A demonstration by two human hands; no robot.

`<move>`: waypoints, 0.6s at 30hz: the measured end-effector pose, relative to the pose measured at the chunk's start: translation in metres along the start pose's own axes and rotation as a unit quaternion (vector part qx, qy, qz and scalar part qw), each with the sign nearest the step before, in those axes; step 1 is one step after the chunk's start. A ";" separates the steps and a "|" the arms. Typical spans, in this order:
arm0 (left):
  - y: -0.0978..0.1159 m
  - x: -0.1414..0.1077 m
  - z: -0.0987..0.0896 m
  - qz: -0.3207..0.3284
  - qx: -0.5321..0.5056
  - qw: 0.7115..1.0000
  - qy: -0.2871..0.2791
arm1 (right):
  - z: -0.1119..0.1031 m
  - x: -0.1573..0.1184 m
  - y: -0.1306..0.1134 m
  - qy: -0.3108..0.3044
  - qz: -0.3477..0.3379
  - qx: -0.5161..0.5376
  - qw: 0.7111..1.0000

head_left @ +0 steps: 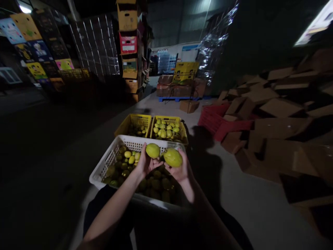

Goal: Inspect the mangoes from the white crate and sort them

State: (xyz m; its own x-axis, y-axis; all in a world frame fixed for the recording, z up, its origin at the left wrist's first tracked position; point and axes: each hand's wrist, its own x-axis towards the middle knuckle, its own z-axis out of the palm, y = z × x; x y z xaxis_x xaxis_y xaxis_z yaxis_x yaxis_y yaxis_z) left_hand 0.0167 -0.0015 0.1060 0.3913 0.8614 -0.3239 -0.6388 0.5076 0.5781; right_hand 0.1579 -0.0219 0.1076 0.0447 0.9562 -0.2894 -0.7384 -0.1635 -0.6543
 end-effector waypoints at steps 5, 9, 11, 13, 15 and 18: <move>-0.004 0.014 0.002 0.014 0.055 0.998 0.013 | 0.003 0.006 0.004 -0.026 0.058 -0.021 0.998; -0.002 0.018 0.003 0.090 0.123 0.988 0.014 | 0.008 0.014 0.007 -0.028 -0.012 -0.037 0.999; -0.001 0.019 0.005 0.099 0.164 0.981 0.036 | 0.011 0.018 0.007 -0.012 -0.061 -0.039 0.997; 0.000 0.019 0.006 0.108 0.204 0.972 0.051 | 0.014 0.021 0.006 0.003 -0.103 -0.042 0.994; 0.002 0.020 0.006 0.118 0.240 0.962 0.049 | 0.016 0.022 0.005 0.006 -0.129 -0.048 0.991; 0.007 0.019 0.005 0.142 0.283 0.948 0.016 | 0.019 0.021 0.005 -0.005 -0.164 -0.070 0.984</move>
State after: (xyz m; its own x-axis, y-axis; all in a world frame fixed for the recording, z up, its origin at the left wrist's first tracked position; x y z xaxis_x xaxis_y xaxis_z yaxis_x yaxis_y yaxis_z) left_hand 0.0228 0.0187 0.1072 0.2300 0.9667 -0.1123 -0.2539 0.1710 0.9520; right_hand 0.1425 0.0016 0.1114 0.2581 0.9653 -0.0412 -0.5847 0.1221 -0.8020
